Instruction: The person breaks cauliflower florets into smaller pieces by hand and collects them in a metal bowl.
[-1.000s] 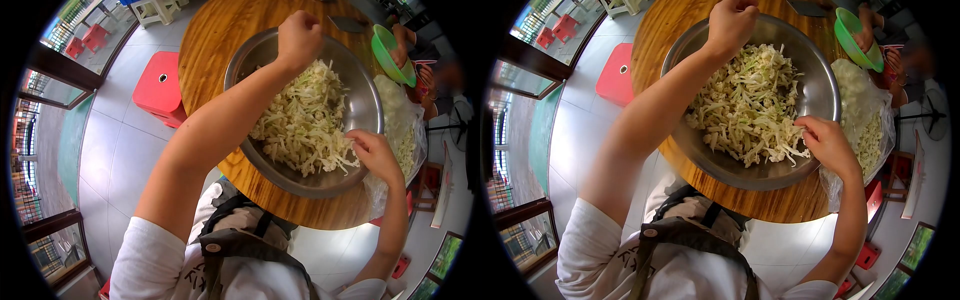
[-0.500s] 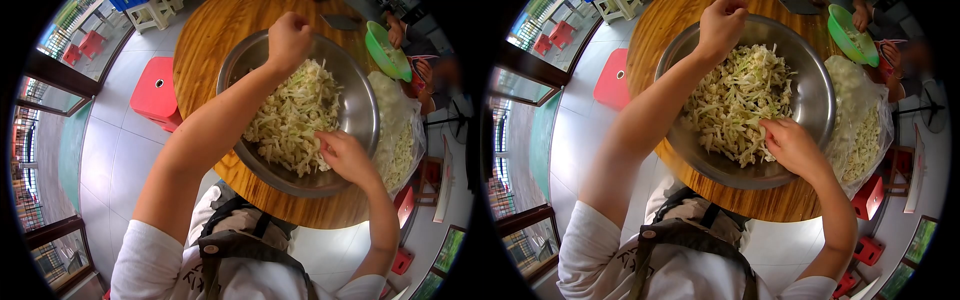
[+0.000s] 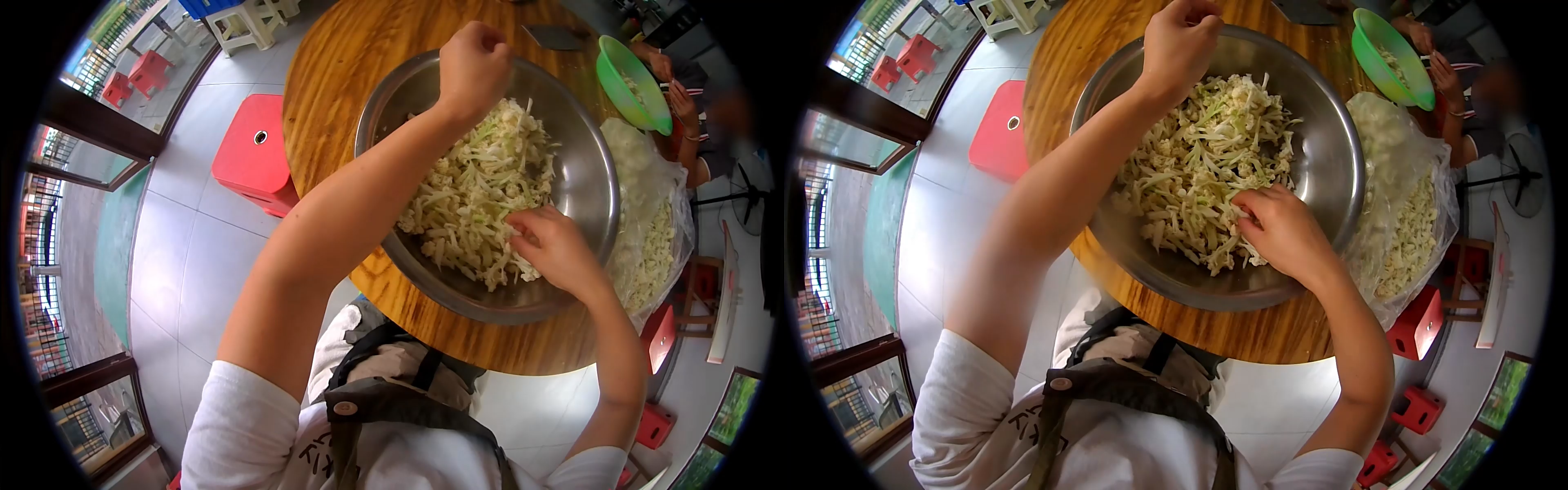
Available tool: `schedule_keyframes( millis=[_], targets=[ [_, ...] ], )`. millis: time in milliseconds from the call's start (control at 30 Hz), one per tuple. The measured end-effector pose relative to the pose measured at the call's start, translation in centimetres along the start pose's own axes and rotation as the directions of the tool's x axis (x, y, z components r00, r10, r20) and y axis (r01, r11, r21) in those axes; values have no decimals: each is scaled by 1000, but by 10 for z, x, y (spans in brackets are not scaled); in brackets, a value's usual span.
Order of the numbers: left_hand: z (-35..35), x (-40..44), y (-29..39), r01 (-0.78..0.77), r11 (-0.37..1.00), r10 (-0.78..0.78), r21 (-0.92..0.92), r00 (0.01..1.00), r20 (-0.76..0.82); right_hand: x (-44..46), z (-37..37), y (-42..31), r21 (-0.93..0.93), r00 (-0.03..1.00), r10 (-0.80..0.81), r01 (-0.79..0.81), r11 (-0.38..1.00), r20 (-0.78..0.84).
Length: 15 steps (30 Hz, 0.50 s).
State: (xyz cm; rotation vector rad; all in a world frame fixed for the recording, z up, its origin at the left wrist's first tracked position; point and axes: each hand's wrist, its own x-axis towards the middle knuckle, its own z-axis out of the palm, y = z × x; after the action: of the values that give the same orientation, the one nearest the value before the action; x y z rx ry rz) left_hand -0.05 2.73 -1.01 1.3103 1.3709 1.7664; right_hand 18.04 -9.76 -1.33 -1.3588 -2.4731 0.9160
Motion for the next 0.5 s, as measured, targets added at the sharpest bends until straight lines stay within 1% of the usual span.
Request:
schedule_keyframes(
  millis=[67, 133, 233, 333, 433, 500],
  targets=[
    [1, 0, -2, -8, 1000, 8, -22, 1000, -1, -1, -6, -6, 172, 992, 73, -90, 981, 106],
    [1, 1, -3, -29, 1000, 29, 11, 1000, -2, -4, -17, -11, 297, 964, 131, -198, 934, 231],
    [3, 3, -3, -40, 999, 40, 28, 999, -2, -11, -18, -3, 549, 972, 47, -169, 819, 229],
    [2, 1, -1, -32, 999, 32, 17, 999, -5, -15, -22, -10, 718, 971, 117, -234, 655, 209],
    [1, -1, 1, -17, 1000, 17, 16, 1000, -2, -19, -19, -10, 737, 981, 123, -195, 647, 151],
    [1, 0, 1, -14, 1000, 14, 23, 1000, -2, -21, -25, -16, 493, 967, 36, -161, 855, 254]
  ],
)
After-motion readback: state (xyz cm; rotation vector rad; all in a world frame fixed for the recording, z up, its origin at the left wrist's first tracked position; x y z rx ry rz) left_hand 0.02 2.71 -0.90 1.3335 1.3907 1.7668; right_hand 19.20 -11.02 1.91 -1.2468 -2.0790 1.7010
